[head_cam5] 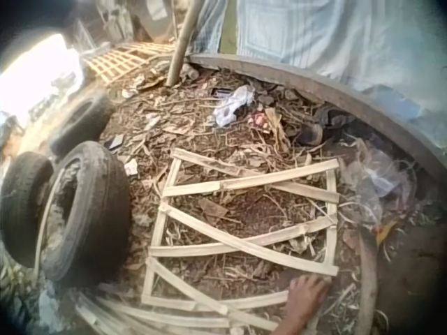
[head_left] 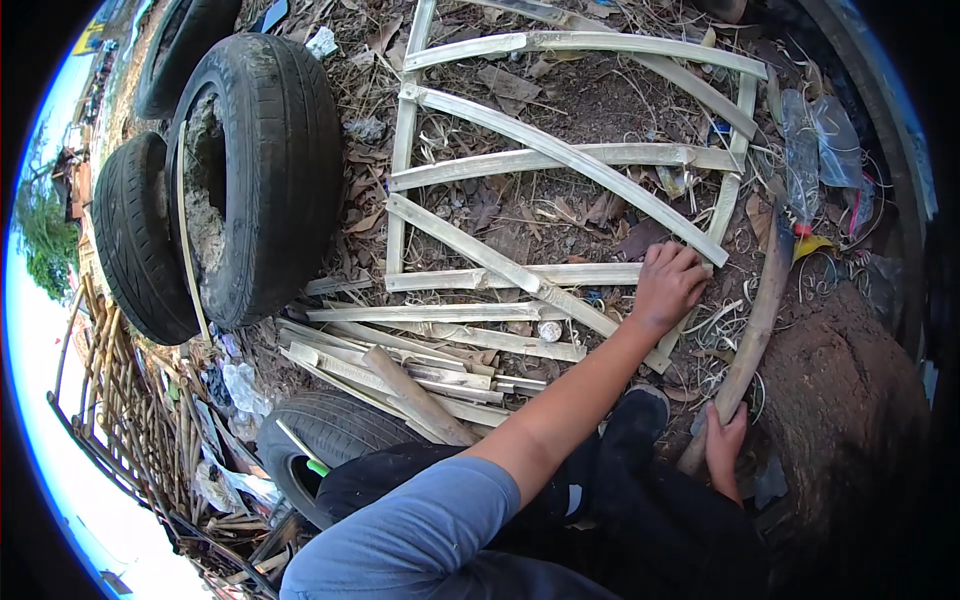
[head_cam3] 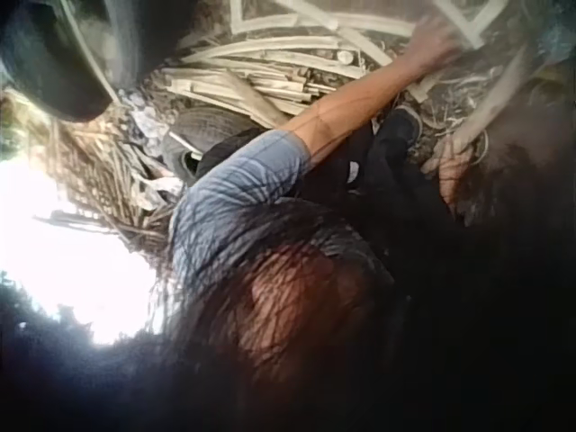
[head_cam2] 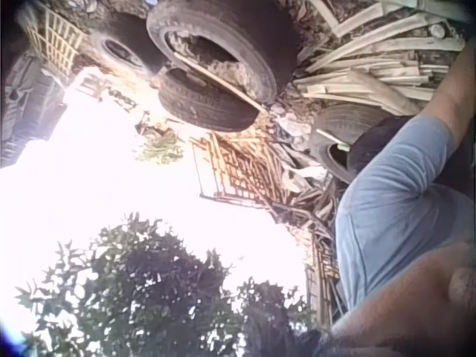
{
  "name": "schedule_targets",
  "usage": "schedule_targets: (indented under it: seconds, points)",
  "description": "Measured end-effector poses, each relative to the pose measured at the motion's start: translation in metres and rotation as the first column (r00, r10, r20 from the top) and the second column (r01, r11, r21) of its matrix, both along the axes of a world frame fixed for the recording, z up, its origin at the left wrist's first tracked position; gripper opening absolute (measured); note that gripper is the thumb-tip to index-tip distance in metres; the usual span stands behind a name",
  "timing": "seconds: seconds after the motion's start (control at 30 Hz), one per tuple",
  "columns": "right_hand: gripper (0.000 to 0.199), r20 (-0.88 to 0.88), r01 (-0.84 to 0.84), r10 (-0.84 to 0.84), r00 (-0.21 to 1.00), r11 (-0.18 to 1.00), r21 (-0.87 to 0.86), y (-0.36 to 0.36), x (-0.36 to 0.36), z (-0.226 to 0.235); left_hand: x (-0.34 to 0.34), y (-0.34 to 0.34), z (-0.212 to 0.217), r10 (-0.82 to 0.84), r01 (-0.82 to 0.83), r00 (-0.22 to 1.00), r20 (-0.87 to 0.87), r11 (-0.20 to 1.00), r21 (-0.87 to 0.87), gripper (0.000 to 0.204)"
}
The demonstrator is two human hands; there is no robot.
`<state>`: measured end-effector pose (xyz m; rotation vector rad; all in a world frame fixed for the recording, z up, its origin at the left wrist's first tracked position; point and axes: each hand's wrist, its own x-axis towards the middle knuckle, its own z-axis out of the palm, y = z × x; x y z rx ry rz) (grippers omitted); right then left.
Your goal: The person aligns bamboo strips and inserts them into a pre-constructed frame, using a wooden mallet to tap them into place.
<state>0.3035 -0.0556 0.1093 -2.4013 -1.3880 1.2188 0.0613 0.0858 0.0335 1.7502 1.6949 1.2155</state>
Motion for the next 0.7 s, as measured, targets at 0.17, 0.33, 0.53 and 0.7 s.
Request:
schedule_targets:
  seconds: [0.17, 0.33, 0.53, 0.7]
  points:
    - [0.050, 0.036, -0.110, 0.110, 0.993, 0.994, -0.005, 0.007, -0.008, 0.010, 0.001, 0.000, -0.001, -0.019, 0.019, 1.000, -0.003, 1.000, -0.010, 0.018]
    - [0.055, 0.124, -0.150, 0.153, 0.980, 0.988, -0.032, 0.007, 0.004, 0.013, 0.006, 0.000, -0.002, -0.027, 0.026, 0.999, -0.031, 1.000, -0.013, 0.017]
    - [0.058, 0.243, -0.209, 0.223, 0.944, 0.974, -0.086, 0.012, -0.003, 0.014, 0.002, -0.001, -0.007, -0.025, 0.024, 0.998, -0.059, 1.000, -0.020, 0.017]
    - [0.064, 0.270, -0.252, 0.255, 0.929, 0.967, -0.046, 0.013, -0.007, 0.022, 0.004, -0.001, -0.007, -0.037, 0.036, 0.998, -0.052, 0.999, -0.013, 0.017]
